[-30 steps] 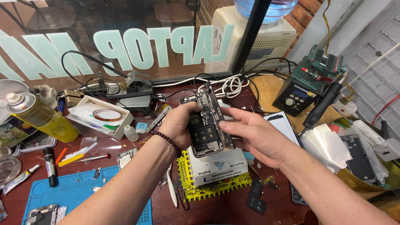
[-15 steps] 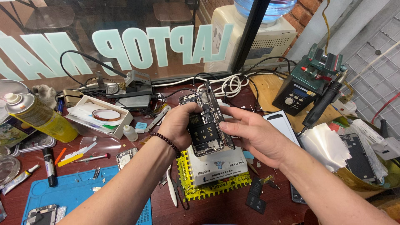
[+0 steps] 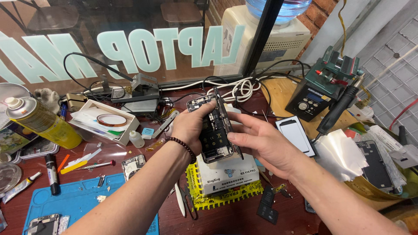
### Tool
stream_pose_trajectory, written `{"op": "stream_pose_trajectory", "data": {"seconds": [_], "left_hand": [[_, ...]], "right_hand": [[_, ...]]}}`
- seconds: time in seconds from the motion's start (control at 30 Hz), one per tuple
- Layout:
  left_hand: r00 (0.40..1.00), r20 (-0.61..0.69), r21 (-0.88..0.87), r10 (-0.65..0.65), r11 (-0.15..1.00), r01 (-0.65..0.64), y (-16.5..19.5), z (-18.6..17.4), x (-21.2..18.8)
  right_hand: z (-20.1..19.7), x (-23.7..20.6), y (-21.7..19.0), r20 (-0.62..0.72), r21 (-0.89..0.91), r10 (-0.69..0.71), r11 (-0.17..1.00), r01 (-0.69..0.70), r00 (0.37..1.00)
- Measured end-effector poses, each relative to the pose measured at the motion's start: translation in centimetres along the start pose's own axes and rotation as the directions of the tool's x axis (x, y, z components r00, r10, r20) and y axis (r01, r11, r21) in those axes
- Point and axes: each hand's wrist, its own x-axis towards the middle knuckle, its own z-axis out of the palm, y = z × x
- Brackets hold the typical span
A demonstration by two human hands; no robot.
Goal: The person reassembles a smartphone by inserting the battery, connecting the display cable, and securing the back cover. They then power on the device and swipe the screen to verify functionality.
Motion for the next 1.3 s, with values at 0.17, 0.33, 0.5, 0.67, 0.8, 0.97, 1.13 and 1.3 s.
{"op": "stream_pose_trajectory", "data": {"seconds": [0.17, 0.33, 0.5, 0.67, 0.8, 0.97, 1.13, 1.3], "left_hand": [[0.992, -0.063, 0.069, 0.112, 0.992, -0.107, -0.1, 0.7, -0.2], [0.988, -0.118, 0.097, 0.097, 0.992, -0.085, -0.1, 0.8, -0.2], [0.993, -0.096, 0.112, 0.064, 0.992, -0.054, -0.8, 0.4, 0.1], [0.996, -0.072, 0.122, 0.055, 0.991, -0.046, -2.0, -0.7, 1.0], [0.998, 0.004, 0.102, 0.059, 0.993, -0.059, -2.8, -1.9, 1.8], [0.995, 0.076, 0.069, 0.064, 0.995, -0.070, -3.5, -2.8, 2.4], [0.996, 0.057, 0.051, 0.065, 0.996, -0.068, -3.8, -2.8, 2.3], [0.993, 0.084, 0.040, 0.087, 0.995, -0.091, -3.9, -2.6, 2.1]], "right_hand": [[0.3, -0.1, 0.8, 0.022, 0.005, -0.090, 0.996, 0.090, 0.996], [0.4, 0.0, 1.0, 0.007, 0.022, -0.085, 0.996, 0.085, 0.996], [0.2, 0.3, 1.2, -0.043, -0.018, -0.028, 0.999, 0.028, 0.999], [-0.4, 0.4, 1.3, -0.053, -0.038, 0.005, 0.999, -0.007, 0.999], [-1.0, 0.5, 1.2, -0.052, -0.063, 0.009, 0.998, -0.012, 0.999], [-1.5, 0.8, 1.2, -0.078, -0.100, 0.036, 0.994, -0.044, 0.996], [-1.7, 0.9, 1.0, -0.110, -0.136, 0.074, 0.987, -0.089, 0.991], [-1.9, 0.8, 1.0, -0.102, -0.123, 0.050, 0.990, -0.062, 0.994]]}}
